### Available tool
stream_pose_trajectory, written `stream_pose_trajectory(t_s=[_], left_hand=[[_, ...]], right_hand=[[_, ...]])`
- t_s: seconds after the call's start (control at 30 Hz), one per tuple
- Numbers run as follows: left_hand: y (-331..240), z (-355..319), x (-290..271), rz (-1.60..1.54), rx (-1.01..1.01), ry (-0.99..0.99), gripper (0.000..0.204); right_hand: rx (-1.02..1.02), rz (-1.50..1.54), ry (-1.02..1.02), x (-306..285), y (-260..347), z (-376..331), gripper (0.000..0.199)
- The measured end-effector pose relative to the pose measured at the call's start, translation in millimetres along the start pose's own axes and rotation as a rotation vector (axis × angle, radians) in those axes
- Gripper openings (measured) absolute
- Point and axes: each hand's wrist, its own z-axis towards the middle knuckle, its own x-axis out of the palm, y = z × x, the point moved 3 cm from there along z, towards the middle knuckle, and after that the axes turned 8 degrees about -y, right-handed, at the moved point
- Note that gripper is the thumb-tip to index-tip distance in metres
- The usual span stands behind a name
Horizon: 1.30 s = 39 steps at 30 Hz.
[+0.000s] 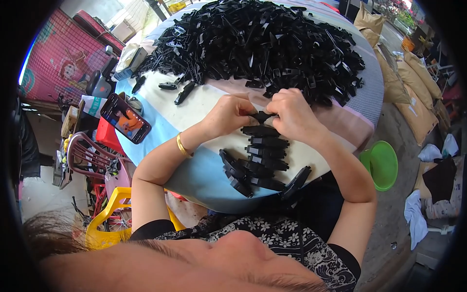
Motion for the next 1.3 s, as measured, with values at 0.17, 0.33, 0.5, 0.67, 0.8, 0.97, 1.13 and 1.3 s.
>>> stream_pose_trajectory(t_s=[0.17, 0.33, 0.5, 0.67, 0.8, 0.97, 1.13, 1.3], left_hand=[[-2.8, 2.4, -5.6, 0.028, 0.119, 0.109, 0.022], [38.9, 11.4, -84.9, 0.843, -0.160, -0.144, 0.044], [83.2, 0.3, -120.2, 0.830, -0.347, 0.047, 0.034], [19.8, 10.5, -61.9, 0.547, -0.062, 0.053, 0.028], [3.1, 14.1, -4.7, 0.143, 0.217, -0.032, 0.027], [1.0, 9.9, 8.0, 0.050, 0.284, 0.040, 0.030], [-1.8, 3.2, -10.4, 0.101, 0.208, 0.157, 0.027], [-11.9, 1.7, -4.3, 0.118, 0.057, -0.067, 0.036]], right_hand=[[0.004, 0.082, 0.002, 1.2, -1.4, -3.8, 0.015], [0.060, 0.199, 0.150, -25.2, -2.5, -9.2, 0.015], [0.226, -0.064, -0.085, -40.7, -31.4, -6.7, 0.022], [0.228, -0.292, -0.086, -38.7, -34.9, -14.0, 0.021], [0.204, -0.466, 0.009, -25.2, -36.6, -12.5, 0.017], [0.147, -0.474, -0.012, -28.5, -32.0, -14.3, 0.013], [0.067, -0.389, -0.050, -35.9, -16.9, -3.7, 0.017], [0.435, 0.370, -0.099, -19.9, -9.9, -2.1, 0.031]])
